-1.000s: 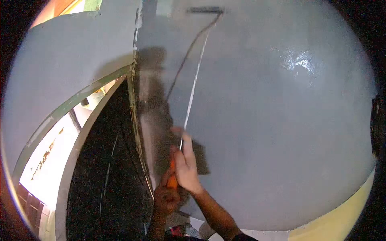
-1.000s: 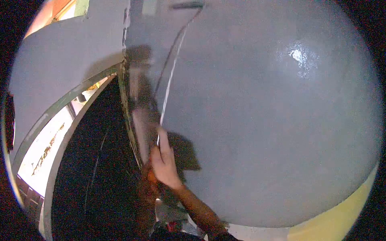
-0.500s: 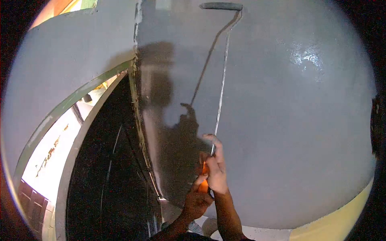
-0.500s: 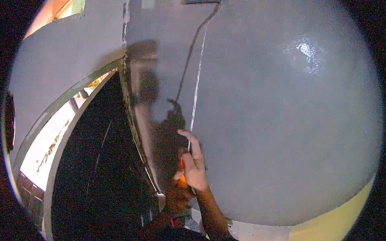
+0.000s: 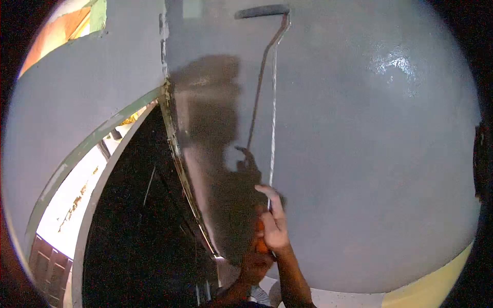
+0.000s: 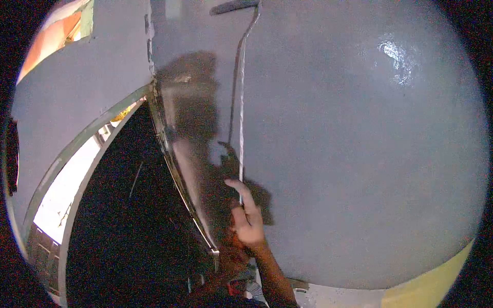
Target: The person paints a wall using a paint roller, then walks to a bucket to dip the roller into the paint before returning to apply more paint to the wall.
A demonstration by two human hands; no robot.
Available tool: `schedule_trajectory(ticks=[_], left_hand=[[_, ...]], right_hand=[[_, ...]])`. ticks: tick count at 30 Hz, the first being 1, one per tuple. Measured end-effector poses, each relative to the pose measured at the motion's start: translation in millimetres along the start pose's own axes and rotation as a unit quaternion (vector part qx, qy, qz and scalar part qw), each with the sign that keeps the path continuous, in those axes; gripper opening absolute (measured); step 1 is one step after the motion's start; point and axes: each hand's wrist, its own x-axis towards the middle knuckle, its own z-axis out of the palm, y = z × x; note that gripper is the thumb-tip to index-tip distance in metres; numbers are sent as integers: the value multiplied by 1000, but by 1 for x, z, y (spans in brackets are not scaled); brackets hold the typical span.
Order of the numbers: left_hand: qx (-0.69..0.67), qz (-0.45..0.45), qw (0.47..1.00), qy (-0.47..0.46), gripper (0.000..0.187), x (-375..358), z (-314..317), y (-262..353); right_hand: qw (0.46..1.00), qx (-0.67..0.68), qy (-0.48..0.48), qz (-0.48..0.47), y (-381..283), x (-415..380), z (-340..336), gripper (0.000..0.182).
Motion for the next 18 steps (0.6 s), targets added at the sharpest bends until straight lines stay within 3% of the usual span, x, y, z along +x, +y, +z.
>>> schedule_trajectory(ticks=[1, 5, 9, 11, 13, 18], left_hand=[[7, 9, 1000, 0, 9, -4, 4, -5], [-12, 48, 999, -19, 11, 7, 11, -11], [-54, 73, 995, -32, 13, 28, 18, -7], [-29, 63, 997, -22, 13, 24, 23, -8], [-14, 44, 999, -10, 14, 10, 28, -15], [23, 6, 1000, 6, 15, -22, 40, -35]], right_hand=[[1000, -12, 6, -16, -2, -1, -2, 55], [998, 9, -7, 69, -39, 13, -17, 54], [998, 34, -26, 37, -51, 31, -19, 53], [998, 39, -26, 32, -49, 28, -24, 52], [991, 76, -39, 102, -39, 8, -31, 52], [999, 41, -12, 32, 15, -27, -47, 53]])
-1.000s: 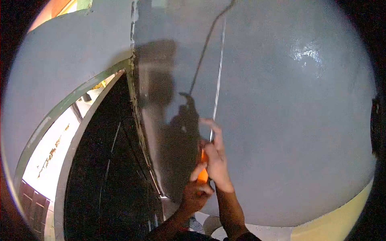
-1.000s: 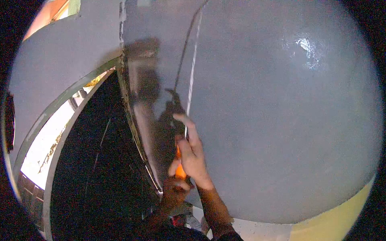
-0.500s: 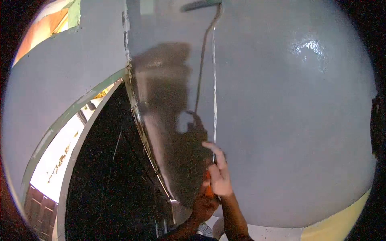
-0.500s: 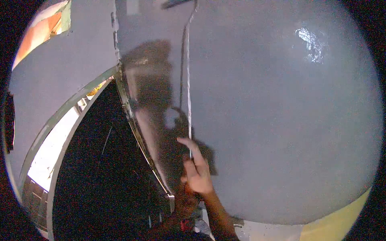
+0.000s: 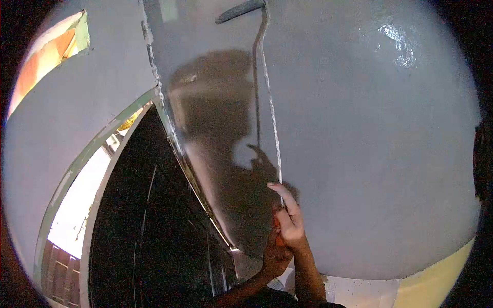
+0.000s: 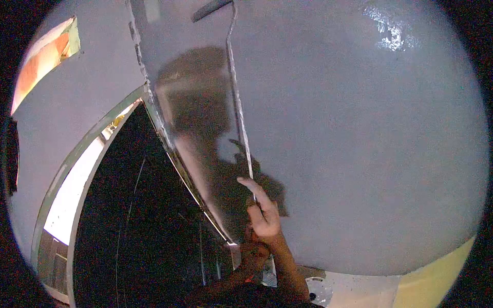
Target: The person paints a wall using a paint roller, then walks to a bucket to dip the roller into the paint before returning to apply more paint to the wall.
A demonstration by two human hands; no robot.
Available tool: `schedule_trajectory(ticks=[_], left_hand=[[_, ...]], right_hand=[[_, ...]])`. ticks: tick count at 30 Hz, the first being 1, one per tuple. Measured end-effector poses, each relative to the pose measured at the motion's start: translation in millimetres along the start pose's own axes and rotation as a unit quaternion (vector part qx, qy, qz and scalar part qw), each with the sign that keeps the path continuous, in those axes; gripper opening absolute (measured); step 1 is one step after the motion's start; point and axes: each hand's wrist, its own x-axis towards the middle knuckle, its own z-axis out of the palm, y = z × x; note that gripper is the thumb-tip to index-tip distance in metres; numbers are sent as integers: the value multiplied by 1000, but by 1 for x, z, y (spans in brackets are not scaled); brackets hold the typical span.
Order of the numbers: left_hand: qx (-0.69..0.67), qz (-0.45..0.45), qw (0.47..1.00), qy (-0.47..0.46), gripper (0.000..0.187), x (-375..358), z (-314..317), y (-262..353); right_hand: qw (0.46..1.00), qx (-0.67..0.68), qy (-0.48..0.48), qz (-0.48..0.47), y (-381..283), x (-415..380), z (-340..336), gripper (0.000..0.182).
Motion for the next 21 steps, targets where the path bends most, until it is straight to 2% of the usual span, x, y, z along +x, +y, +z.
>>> schedule_trajectory(ticks=[2, 4, 5, 6, 7, 8, 9, 10, 11, 12, 13, 14, 15, 18, 20, 21], left_hand=[[2, -27, 1000, 7, 15, -5, 0, -5], [-31, -119, 992, 38, 16, -10, -5, -13], [-7, -113, 993, 29, 16, -11, -9, -14], [154, 24, 987, -34, 16, -1, -2, 4], [300, 174, 937, -49, 16, 9, 6, 22], [146, 174, 973, -52, 17, 18, 15, 35], [-12, 169, 984, -52, 18, 27, 21, 42], [113, 223, 964, -87, 7, 31, 18, 47], [225, 286, 925, -110, 10, 34, 16, 51], [130, 179, 973, -62, 11, 31, 31, 53], [93, 137, 985, -52, 10, 29, 35, 45], [72, 106, 991, -50, 9, 20, 33, 35], [63, 81, 994, -46, 8, 10, 32, 24], [55, 25, 998, -36, 6, -21, 29, 1], [56, 8, 998, -32, 7, -33, 27, -6], [57, 10, 998, -31, 8, -34, 25, -6]], right_hand=[[1000, -3, 4, -12, -3, -2, -1, 53], [1000, -6, -15, -11, -20, 6, 1, 53], [1000, -5, -20, -10, -29, 9, 2, 53], [1000, 28, -11, -10, -38, 10, 2, 53], [998, 64, -5, -3, -47, 12, 0, 52], [995, 100, 1, 4, -56, 14, -3, 52], [995, 102, 0, 5, -55, 19, -6, 52], [994, 101, 14, -48, -50, 24, -9, 51], [989, 100, 29, -103, -46, 26, -12, 51], [989, 98, 28, -107, -45, 22, -17, 50], [989, 97, 27, -111, -44, 18, -22, 50], [994, 100, 19, -50, -50, 9, -26, 49], [995, 103, 10, 8, -51, 0, -28, 48], [998, 36, 25, -34, -17, -23, -31, 47], [998, 15, 37, -55, -18, -23, -31, 47], [999, 19, 33, -25, -30, -24, -30, 47]])
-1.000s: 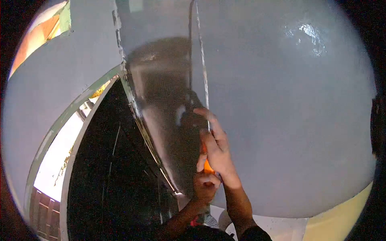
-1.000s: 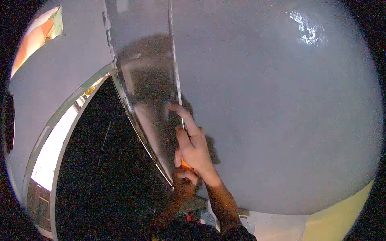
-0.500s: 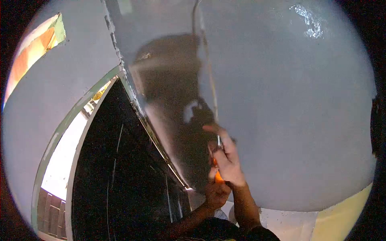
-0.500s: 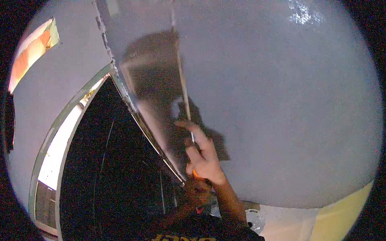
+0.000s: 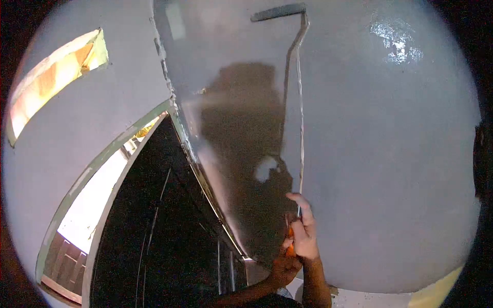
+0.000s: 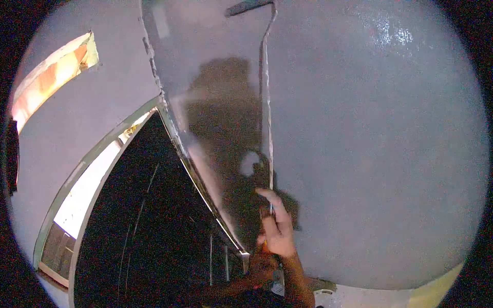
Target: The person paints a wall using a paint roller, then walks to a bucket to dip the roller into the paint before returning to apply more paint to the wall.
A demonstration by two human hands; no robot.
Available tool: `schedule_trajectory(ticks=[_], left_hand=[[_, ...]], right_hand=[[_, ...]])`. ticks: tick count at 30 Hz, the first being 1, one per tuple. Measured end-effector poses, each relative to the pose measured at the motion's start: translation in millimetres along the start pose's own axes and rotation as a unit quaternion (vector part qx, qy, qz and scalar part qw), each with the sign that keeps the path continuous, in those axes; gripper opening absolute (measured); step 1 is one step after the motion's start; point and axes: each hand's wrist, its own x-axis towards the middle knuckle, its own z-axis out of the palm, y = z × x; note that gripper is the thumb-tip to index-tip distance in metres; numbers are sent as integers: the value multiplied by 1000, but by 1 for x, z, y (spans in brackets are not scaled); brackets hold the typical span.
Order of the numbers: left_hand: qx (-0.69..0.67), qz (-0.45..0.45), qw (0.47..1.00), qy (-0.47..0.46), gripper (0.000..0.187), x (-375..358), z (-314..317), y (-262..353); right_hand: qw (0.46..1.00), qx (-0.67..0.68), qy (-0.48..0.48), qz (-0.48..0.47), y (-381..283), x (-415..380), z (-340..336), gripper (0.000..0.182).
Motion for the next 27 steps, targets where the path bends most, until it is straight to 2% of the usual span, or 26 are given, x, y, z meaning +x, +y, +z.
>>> schedule_trajectory(ticks=[2, 3, 5, 6, 7, 8, 9, 10, 11, 13, 17, 20, 21, 23, 24, 25, 27], left_hand=[[-3, 20, 1000, 1, 10, 15, -5, 9], [-4, 30, 1000, 1, 11, 30, -9, 16], [24, 10, 999, -24, 12, 52, -19, 28], [52, -9, 998, -46, 11, 63, -25, 33], [42, -68, 997, 10, 9, 73, -26, 30], [-19, -89, 995, 35, 8, 67, -26, 32], [-82, -107, 989, 63, 6, 60, -25, 36], [-144, -121, 978, 93, 5, 54, -24, 40], [-150, -128, 976, 95, 4, 42, -25, 35], [-75, -81, 993, 52, 10, 18, -29, 21], [9, 0, 1000, 7, 26, 10, -32, 13], [36, 80, 996, -22, 38, 44, -37, 27], [48, 111, 992, -33, 42, 56, -39, 31], [75, 177, 980, -49, 50, 74, -44, 37], [88, 226, 969, -57, 45, 73, -46, 37], [99, 274, 954, -65, 41, 72, -48, 36], [59, 166, 984, -40, 42, 55, -48, 27]], right_hand=[[999, 7, -3, 33, -11, 14, 3, 47], [999, -50, -10, -21, -13, 29, 4, 47], [992, -105, -22, -69, -18, 44, 12, 47], [997, -42, -17, -67, -21, 48, 20, 47], [997, 20, -13, -69, -24, 52, 22, 46], [997, 20, -14, -74, -14, 53, 24, 46], [987, -35, 13, -156, 6, 54, 27, 47], [978, -62, 25, -199, 12, 46, 27, 47], [965, -89, 40, -242, 19, 39, 27, 47], [996, -35, 17, -80, 21, 9, 25, 47], [997, -48, -18, -58, 48, 0, 18, 55], [993, -68, -20, -94, 13, 31, 18, 54], [998, -15, -24, -64, -5, 40, 21, 52], [997, 14, -14, -76, -2, 47, 26, 52], [996, 28, -10, -82, -1, 50, 29, 51], [995, -19, -8, -93, 13, 48, 29, 51], [992, -70, -2, -106, 29, 32, 28, 51]])
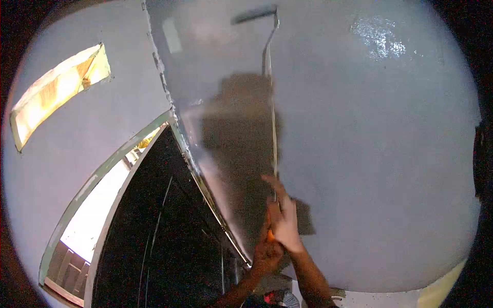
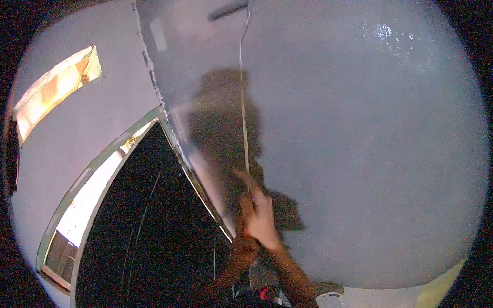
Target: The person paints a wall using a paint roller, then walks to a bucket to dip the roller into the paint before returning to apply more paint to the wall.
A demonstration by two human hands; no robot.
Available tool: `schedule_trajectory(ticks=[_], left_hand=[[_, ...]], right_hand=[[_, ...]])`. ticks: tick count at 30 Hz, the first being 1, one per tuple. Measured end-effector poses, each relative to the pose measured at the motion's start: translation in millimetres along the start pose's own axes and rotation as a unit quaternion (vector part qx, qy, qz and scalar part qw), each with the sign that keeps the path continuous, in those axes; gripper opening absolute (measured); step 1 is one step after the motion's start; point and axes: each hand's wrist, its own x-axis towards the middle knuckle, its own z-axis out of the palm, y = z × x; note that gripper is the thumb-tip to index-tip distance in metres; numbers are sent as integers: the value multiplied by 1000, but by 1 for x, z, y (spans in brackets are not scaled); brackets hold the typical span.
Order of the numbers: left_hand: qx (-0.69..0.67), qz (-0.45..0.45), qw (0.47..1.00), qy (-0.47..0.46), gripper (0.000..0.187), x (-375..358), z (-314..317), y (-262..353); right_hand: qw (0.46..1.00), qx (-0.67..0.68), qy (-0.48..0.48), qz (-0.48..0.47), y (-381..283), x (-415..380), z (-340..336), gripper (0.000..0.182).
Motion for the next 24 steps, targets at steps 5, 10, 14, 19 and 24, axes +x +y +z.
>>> schedule_trajectory(ticks=[5, 10, 14, 19, 24], left_hand=[[-41, -172, 984, 12, 44, -60, 9, -4], [-8, -101, 995, -21, 46, -21, 2, 2], [28, -59, 997, -34, 48, -1, -12, 11], [-349, -324, 874, 93, 62, -18, -11, 24], [-83, -204, 974, -48, 64, -46, 0, -14]], right_hand=[[999, -5, 29, 42, 20, -60, 0, 55], [997, -5, 19, 73, -7, -28, -5, 56], [997, -42, 15, 62, -24, -2, 6, 55], [996, -55, 63, -23, 9, -38, 17, 54], [997, 19, 57, 41, -9, -51, 7, 52]])
